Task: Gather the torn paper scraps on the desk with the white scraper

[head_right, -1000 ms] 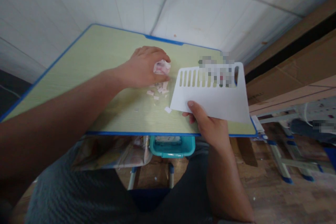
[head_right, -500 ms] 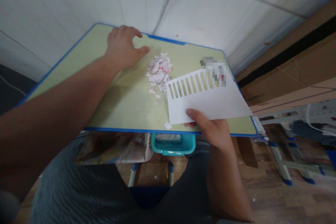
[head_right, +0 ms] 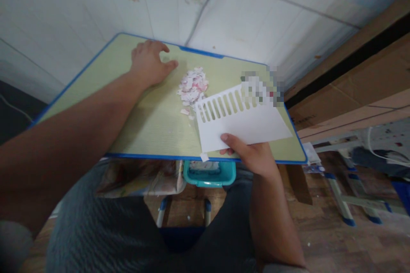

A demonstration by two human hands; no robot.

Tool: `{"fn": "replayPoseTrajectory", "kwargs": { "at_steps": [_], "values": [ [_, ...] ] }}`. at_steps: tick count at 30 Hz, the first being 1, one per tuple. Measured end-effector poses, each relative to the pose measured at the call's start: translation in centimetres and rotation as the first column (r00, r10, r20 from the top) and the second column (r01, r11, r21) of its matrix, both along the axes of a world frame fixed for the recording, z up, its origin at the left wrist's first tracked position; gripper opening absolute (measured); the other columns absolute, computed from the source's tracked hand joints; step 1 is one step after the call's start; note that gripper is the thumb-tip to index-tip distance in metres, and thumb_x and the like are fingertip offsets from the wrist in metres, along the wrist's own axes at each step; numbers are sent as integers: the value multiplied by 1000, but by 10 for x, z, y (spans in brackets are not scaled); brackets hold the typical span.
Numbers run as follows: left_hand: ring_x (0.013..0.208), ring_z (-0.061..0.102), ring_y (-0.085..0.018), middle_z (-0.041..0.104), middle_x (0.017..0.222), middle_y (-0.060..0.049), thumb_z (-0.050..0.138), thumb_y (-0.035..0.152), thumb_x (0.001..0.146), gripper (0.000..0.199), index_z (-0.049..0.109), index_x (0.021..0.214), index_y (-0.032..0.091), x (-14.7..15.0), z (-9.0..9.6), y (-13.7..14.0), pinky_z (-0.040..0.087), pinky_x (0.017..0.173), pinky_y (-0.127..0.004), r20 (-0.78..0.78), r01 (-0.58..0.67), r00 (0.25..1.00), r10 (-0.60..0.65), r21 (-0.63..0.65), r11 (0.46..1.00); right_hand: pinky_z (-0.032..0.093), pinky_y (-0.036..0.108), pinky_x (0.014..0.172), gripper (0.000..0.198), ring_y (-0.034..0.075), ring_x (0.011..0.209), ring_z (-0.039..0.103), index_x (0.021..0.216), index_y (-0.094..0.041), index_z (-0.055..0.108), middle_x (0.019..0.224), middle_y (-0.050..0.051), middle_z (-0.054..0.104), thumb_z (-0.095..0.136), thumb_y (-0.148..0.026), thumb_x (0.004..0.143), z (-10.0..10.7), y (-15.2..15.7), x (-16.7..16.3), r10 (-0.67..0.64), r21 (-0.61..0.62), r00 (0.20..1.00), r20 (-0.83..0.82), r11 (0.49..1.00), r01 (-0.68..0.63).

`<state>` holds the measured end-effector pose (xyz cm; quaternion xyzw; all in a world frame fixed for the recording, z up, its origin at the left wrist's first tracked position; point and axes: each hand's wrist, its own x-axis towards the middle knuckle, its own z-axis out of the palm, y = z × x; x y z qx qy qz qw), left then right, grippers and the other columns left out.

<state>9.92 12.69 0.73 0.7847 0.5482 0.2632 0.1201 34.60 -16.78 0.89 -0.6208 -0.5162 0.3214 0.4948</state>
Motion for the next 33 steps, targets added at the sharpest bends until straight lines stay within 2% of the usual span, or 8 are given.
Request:
{"fn": "replayPoseTrajectory", "kwargs": {
  "at_steps": [4, 11, 17, 22, 25, 27, 29, 33],
  "values": [
    [162, 38, -40, 57, 176, -7, 56, 78, 100, 75, 63, 157, 29, -4, -2, 3, 20, 142, -67, -10, -22, 1000, 22, -2, 1000, 65, 41, 54, 36, 27, 54, 70, 71, -27, 74, 59, 5, 74, 98, -51, 84, -4, 0, 5, 26, -14, 999, -21, 1000, -26],
    [165, 31, -35, 51, 181, 0, 37, 101, 98, 97, 57, 161, 31, -15, -5, 9, 18, 142, -65, -26, -77, 997, 76, -30, 997, 64, 39, 54, 34, 25, 53, 68, 67, -26, 71, 56, 4, 71, 94, -46, 83, -5, 0, 5, -5, -14, 999, -52, 1000, 5],
    [167, 33, -34, 48, 185, -2, 37, 87, 109, 83, 53, 166, 28, -24, -1, 4, 19, 140, -66, -102, -154, 983, 152, -12, 988, 53, 35, 48, 28, 19, 48, 57, 69, -27, 67, 57, -1, 66, 87, -40, 85, -18, 11, 8, -172, 112, 970, -174, 975, 193],
    [168, 37, -32, 48, 185, -6, 38, 75, 112, 78, 52, 168, 24, -27, 2, 2, 22, 141, -65, -137, -177, 975, 174, -13, 984, 50, 34, 46, 22, 20, 51, 60, 75, -27, 66, 64, -2, 69, 87, -35, 77, -27, 11, 26, -289, 99, 929, -231, 943, 318],
    [170, 36, -37, 55, 181, -5, 39, 92, 101, 94, 57, 167, 27, -27, -2, 8, 22, 141, -69, -74, -170, 983, 170, 4, 985, 51, 34, 44, 22, 20, 50, 61, 77, -26, 68, 64, -2, 71, 89, -30, 72, -22, 5, 37, -343, 67, 913, -223, 928, 365],
    [176, 27, -40, 63, 175, -3, 50, 103, 86, 108, 56, 170, 35, -27, -5, 13, 19, 139, -73, -24, -108, 994, 108, 20, 994, 52, 34, 43, 22, 21, 48, 61, 75, -26, 68, 61, -2, 70, 89, -32, 73, -18, 1, 42, -375, 49, 908, -184, 920, 390],
    [180, 22, -43, 65, 173, -5, 61, 103, 77, 113, 56, 171, 40, -26, -6, 15, 18, 139, -76, -8, -81, 997, 81, 11, 997, 55, 36, 44, 24, 22, 47, 61, 73, -27, 68, 59, -1, 70, 89, -39, 76, -15, -2, 42, -401, 33, 907, -129, 913, 408],
    [176, 34, -52, 55, 181, -15, 66, 90, 89, 96, 61, 166, 33, -22, -4, 14, 22, 144, -77, 0, -195, 981, 196, -65, 979, 62, 37, 52, 30, 23, 49, 67, 77, -26, 72, 62, 2, 75, 89, -51, 81, -12, 0, 19, -396, 29, 917, -53, 917, 398]
  ]
}}
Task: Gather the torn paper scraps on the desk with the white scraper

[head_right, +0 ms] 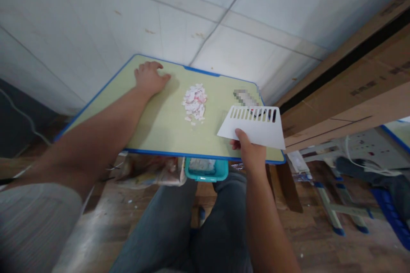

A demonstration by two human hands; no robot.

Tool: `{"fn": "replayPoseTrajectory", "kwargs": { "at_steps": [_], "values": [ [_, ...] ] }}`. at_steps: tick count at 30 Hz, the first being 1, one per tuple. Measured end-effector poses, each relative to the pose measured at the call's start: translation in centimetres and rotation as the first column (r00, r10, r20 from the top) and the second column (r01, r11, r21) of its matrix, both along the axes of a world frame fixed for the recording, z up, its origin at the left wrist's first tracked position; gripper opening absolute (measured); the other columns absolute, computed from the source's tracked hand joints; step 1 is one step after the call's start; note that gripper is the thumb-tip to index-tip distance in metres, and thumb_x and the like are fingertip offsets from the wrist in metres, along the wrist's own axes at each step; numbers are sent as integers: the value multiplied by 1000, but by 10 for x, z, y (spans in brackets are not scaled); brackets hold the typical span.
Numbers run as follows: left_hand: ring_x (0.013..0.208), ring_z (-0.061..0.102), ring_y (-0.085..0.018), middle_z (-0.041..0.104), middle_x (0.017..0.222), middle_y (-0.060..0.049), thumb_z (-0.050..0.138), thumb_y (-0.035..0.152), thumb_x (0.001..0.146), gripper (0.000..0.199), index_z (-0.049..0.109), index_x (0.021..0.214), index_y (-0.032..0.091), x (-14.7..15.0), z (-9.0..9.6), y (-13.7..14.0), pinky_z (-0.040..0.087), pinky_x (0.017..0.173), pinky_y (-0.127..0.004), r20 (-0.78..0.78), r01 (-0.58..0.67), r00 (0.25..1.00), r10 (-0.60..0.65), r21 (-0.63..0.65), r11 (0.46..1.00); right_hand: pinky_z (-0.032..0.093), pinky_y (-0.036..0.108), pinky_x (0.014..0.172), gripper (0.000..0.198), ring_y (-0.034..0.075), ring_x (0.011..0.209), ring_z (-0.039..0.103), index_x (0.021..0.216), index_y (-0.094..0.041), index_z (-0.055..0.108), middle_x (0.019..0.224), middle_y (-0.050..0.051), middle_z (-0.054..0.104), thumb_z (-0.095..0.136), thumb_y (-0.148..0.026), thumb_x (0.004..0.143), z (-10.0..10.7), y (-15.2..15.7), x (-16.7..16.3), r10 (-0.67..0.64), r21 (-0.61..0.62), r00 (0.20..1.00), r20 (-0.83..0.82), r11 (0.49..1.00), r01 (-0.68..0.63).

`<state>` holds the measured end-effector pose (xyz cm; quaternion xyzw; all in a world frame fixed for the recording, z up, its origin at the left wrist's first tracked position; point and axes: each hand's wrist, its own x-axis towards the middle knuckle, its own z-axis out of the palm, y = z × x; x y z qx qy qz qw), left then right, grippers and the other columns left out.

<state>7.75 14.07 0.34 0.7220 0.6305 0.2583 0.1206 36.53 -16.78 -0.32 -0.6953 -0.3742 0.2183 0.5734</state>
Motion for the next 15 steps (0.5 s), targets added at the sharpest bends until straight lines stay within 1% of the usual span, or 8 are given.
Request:
{"fn": "replayPoseTrajectory", "kwargs": {
  "at_steps": [2, 4, 6, 8, 11, 15],
  "values": [
    [174, 38, -53, 56, 180, -18, 66, 79, 96, 85, 62, 165, 30, 1, -1, -1, 23, 144, -77, 23, -17, 1000, 17, 4, 1000, 64, 38, 57, 36, 23, 51, 69, 78, -25, 73, 64, 5, 77, 90, -56, 82, 1, 4, -21, 39, -5, 999, 6, 999, -39],
    [171, 42, -52, 60, 176, -20, 67, 69, 99, 76, 64, 164, 29, 2, -3, -1, 24, 142, -79, 49, -14, 999, 13, 21, 1000, 66, 38, 60, 40, 23, 53, 70, 77, -24, 74, 66, 7, 79, 90, -60, 82, 1, 11, -44, 75, -5, 997, -8, 997, -75],
    [169, 45, -52, 63, 173, -21, 67, 65, 100, 71, 67, 161, 28, 2, -5, 0, 24, 142, -80, 70, -7, 998, 5, 28, 1000, 67, 39, 61, 43, 23, 54, 71, 75, -24, 74, 67, 8, 80, 91, -63, 82, 0, 20, -65, 139, -22, 990, -26, 990, -140],
    [168, 46, -52, 63, 172, -21, 66, 65, 102, 67, 68, 159, 28, 3, -7, 0, 23, 142, -80, 78, 7, 997, -10, 30, 1000, 67, 40, 62, 45, 24, 55, 71, 73, -24, 74, 68, 8, 80, 91, -65, 82, -1, 28, -80, 211, -44, 977, -41, 976, -213],
    [169, 45, -51, 63, 173, -20, 62, 67, 107, 65, 67, 159, 29, 5, -9, 0, 18, 143, -82, 77, 35, 996, -38, 34, 999, 67, 41, 63, 46, 24, 56, 71, 73, -24, 76, 69, 9, 81, 91, -66, 84, -4, 36, -92, 268, -57, 963, -43, 961, -270],
    [170, 44, -50, 61, 175, -21, 60, 60, 109, 62, 66, 161, 25, 6, -9, -2, 13, 144, -82, 77, 59, 995, -60, 25, 998, 67, 42, 70, 45, 23, 58, 71, 71, -24, 77, 70, 8, 81, 88, -63, 91, -7, 35, -90, 279, -83, 960, 25, 958, -276]
  ]
}}
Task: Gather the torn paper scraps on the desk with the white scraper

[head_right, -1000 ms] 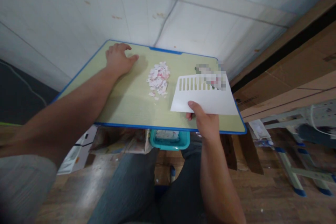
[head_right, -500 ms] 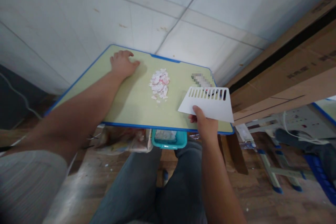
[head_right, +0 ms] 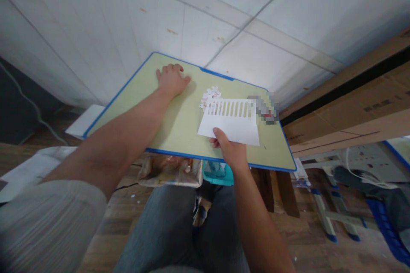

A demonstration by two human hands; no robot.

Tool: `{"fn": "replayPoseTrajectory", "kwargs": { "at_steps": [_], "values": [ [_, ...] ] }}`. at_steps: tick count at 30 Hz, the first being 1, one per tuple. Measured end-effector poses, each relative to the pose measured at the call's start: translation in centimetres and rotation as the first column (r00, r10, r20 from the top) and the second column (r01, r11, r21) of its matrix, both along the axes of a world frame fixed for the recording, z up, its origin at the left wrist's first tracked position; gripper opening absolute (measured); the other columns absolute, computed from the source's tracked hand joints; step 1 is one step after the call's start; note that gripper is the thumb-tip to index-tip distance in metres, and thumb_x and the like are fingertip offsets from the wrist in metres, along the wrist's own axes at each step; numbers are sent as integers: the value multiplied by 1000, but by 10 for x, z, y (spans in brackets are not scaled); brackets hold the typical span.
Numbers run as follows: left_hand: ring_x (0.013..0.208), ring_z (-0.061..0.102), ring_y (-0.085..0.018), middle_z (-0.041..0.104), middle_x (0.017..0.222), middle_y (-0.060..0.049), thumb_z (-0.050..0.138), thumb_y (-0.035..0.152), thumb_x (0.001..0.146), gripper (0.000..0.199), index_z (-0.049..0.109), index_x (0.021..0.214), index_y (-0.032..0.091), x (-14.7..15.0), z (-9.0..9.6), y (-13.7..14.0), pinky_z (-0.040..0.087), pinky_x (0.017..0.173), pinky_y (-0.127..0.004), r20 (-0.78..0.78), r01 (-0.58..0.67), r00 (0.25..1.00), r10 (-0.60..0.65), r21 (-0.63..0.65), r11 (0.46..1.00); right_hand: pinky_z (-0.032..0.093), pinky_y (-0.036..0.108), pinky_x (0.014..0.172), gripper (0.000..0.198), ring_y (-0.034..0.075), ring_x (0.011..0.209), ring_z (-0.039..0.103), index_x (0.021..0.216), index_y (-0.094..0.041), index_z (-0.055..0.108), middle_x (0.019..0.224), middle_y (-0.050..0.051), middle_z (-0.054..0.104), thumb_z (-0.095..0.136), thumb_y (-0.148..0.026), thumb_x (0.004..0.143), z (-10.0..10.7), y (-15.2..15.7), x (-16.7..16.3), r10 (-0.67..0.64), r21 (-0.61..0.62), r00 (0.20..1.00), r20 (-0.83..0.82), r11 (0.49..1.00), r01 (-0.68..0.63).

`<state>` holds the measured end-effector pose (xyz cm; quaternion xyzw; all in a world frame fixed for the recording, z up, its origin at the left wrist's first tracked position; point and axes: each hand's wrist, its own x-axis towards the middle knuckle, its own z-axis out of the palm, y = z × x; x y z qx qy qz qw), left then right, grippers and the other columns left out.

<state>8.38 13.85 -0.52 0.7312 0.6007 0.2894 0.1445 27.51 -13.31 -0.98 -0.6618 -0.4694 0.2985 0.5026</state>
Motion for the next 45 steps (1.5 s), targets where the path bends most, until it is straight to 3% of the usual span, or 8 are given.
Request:
{"fn": "replayPoseTrajectory", "kwargs": {
  "at_steps": [12, 16, 21, 26, 31, 36, 41, 45],
  "values": [
    [172, 40, -51, 59, 177, -17, 70, 59, 110, 68, 59, 172, 31, 4, 4, -8, 14, 148, -75, -52, -24, 998, 22, -34, 999, 64, 40, 73, 45, 22, 60, 70, 66, -26, 75, 68, 7, 79, 84, -61, 92, 3, -7, -3, 52, -29, 994, 93, 998, -49],
    [171, 43, -49, 59, 176, -18, 66, 54, 113, 67, 57, 175, 28, 4, 4, -5, 21, 147, -72, -54, -36, 998, 34, -49, 998, 66, 41, 69, 44, 24, 59, 70, 66, -26, 76, 64, 8, 78, 87, -63, 87, 12, -9, -4, 108, -43, 990, 89, 994, -104],
    [171, 42, -50, 59, 177, -19, 65, 53, 113, 68, 55, 176, 29, 6, 6, -5, 27, 144, -73, -59, -64, 996, 61, -57, 996, 68, 41, 69, 54, 24, 62, 72, 64, -26, 75, 65, 9, 77, 85, -71, 91, 19, -8, -3, 166, -46, 981, 100, 986, -162],
    [170, 44, -42, 57, 177, -19, 59, 48, 117, 59, 60, 168, 20, 5, 11, -6, 31, 143, -63, -106, -87, 991, 79, -79, 993, 68, 41, 66, 57, 23, 57, 69, 67, -26, 75, 65, 8, 77, 90, -77, 88, 17, -8, -7, 183, -19, 979, 88, 983, -182],
    [167, 42, -35, 60, 178, -9, 59, 53, 120, 52, 61, 164, 25, 4, 9, -5, 28, 141, -63, -70, -91, 994, 85, -85, 992, 67, 39, 62, 56, 22, 57, 70, 67, -26, 75, 66, 8, 78, 91, -75, 89, 13, -12, -15, 145, 2, 987, 71, 989, -145],
    [164, 46, -34, 61, 178, -13, 63, 41, 116, 51, 63, 163, 21, 6, 10, -9, 31, 139, -61, -108, -86, 991, 79, -64, 994, 67, 39, 59, 53, 23, 55, 70, 69, -26, 74, 61, 6, 75, 96, -71, 87, 15, -19, -13, 162, -14, 985, 67, 987, -161],
    [163, 42, -33, 61, 177, -3, 63, 49, 115, 52, 63, 164, 34, 6, 10, -7, 30, 140, -60, -100, -90, 992, 82, -74, 993, 67, 38, 58, 53, 22, 55, 70, 69, -26, 74, 63, 6, 76, 95, -70, 88, 19, -19, -12, 183, -10, 982, 48, 983, -183],
    [167, 41, -36, 57, 180, -10, 62, 47, 112, 59, 62, 166, 27, 6, 8, -4, 27, 141, -62, -65, -69, 996, 63, -84, 994, 67, 41, 59, 51, 25, 55, 71, 75, -26, 74, 62, 4, 75, 100, -70, 83, 21, -21, -13, 185, -15, 982, 46, 983, -184]
  ]
}}
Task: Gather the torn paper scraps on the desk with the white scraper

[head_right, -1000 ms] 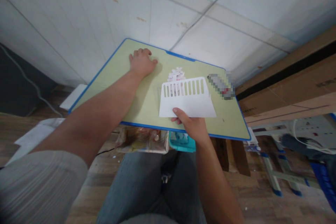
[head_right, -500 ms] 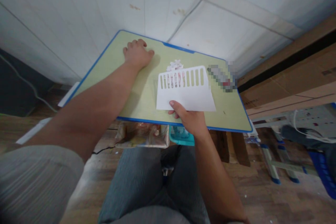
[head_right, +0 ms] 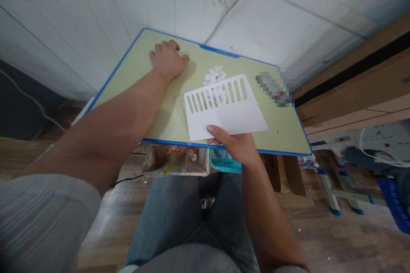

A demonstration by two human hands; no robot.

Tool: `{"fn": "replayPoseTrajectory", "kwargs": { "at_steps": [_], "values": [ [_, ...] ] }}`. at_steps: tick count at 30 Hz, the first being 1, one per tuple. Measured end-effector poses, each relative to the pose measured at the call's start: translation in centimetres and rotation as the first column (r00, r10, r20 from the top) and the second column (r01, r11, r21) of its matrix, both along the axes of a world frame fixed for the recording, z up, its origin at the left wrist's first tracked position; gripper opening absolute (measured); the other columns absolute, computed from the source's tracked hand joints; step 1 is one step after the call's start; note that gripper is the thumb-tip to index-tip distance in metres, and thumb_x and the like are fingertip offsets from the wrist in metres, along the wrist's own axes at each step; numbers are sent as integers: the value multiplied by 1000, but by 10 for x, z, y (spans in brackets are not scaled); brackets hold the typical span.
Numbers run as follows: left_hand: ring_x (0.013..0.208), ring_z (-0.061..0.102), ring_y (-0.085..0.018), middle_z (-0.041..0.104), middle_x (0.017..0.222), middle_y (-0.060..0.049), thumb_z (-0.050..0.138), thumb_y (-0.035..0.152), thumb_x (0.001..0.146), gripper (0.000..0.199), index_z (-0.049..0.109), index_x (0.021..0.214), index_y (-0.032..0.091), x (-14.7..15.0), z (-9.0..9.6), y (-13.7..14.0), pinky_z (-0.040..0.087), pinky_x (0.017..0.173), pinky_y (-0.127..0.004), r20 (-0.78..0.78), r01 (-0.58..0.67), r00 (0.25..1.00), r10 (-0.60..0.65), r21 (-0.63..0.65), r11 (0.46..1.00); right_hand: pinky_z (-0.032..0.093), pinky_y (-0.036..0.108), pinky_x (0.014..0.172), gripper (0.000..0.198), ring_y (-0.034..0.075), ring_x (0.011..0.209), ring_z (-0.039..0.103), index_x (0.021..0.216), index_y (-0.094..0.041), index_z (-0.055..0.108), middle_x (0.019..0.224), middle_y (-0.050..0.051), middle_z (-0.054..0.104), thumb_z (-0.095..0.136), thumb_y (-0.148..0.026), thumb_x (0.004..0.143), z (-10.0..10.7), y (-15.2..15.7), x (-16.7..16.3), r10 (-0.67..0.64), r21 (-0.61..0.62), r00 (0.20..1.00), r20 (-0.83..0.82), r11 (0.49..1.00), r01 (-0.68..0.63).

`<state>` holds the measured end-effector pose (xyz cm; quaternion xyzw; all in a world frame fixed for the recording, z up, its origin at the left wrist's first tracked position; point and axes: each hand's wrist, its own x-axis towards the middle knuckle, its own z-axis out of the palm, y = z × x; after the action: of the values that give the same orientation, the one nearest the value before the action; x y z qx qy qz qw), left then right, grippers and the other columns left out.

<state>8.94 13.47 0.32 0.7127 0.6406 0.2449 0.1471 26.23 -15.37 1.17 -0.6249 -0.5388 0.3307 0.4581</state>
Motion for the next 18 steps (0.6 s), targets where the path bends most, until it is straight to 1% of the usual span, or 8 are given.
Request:
{"fn": "replayPoseTrajectory", "kwargs": {
  "at_steps": [3, 6, 8, 10, 11, 13, 14, 18],
  "values": [
    [167, 40, -38, 57, 180, -7, 60, 60, 110, 63, 61, 167, 31, 0, -1, 3, 26, 142, -62, 15, -1, 1000, 1, -6, 1000, 66, 42, 59, 48, 25, 55, 69, 71, -27, 72, 61, 5, 74, 96, -64, 87, 1, -2, 5, -25, 24, 1000, -2, 999, 25],
    [167, 38, -38, 58, 181, -2, 51, 84, 106, 81, 58, 169, 33, 1, -2, 4, 26, 142, -63, 0, -6, 1000, 7, -13, 1000, 65, 41, 60, 41, 24, 54, 67, 69, -27, 70, 62, 5, 73, 90, -55, 91, -2, -6, 16, -120, 56, 993, -7, 991, 121],
    [168, 34, -39, 57, 182, -2, 41, 97, 99, 98, 55, 171, 32, 2, -1, 4, 23, 142, -64, 12, 2, 1000, -2, -27, 1000, 63, 40, 59, 33, 23, 55, 66, 73, -27, 69, 65, 4, 73, 88, -49, 89, -4, -11, 26, -244, 94, 970, -20, 965, 245],
    [169, 33, -40, 57, 182, -3, 37, 102, 92, 110, 53, 173, 29, 2, 0, 2, 20, 142, -66, 29, 13, 1000, -12, -33, 999, 60, 38, 54, 26, 24, 56, 66, 78, -28, 68, 67, 2, 73, 87, -44, 86, -6, -18, 37, -378, 120, 925, -30, 918, 379],
    [169, 32, -41, 60, 180, -3, 38, 103, 90, 113, 52, 174, 29, 2, 1, 2, 18, 143, -67, 34, 15, 999, -14, -36, 999, 59, 37, 52, 25, 24, 57, 67, 79, -28, 67, 68, 2, 73, 87, -42, 84, -7, -22, 42, -426, 121, 904, -30, 896, 426],
    [170, 31, -42, 65, 175, -2, 41, 104, 87, 113, 53, 174, 33, 2, 2, 1, 17, 143, -67, 32, 11, 999, -9, -40, 999, 56, 35, 48, 24, 24, 57, 67, 78, -28, 66, 67, 2, 72, 86, -40, 84, -7, -31, 49, -479, 119, 878, -20, 871, 477],
    [170, 32, -42, 66, 174, -2, 42, 105, 88, 110, 54, 172, 34, 3, 2, 1, 19, 142, -66, 27, 3, 1000, -2, -34, 999, 56, 35, 47, 25, 24, 57, 67, 79, -28, 66, 66, 2, 72, 87, -41, 84, -7, -35, 51, -488, 120, 873, -18, 865, 486],
    [165, 42, -38, 60, 180, -4, 40, 102, 101, 97, 60, 163, 29, 2, 0, 2, 29, 138, -63, -7, -19, 1000, 19, 23, 1000, 59, 38, 48, 30, 25, 55, 70, 90, -27, 73, 72, 4, 78, 93, -47, 82, -9, -46, 51, -523, 123, 851, -34, 843, 523]
  ]
}}
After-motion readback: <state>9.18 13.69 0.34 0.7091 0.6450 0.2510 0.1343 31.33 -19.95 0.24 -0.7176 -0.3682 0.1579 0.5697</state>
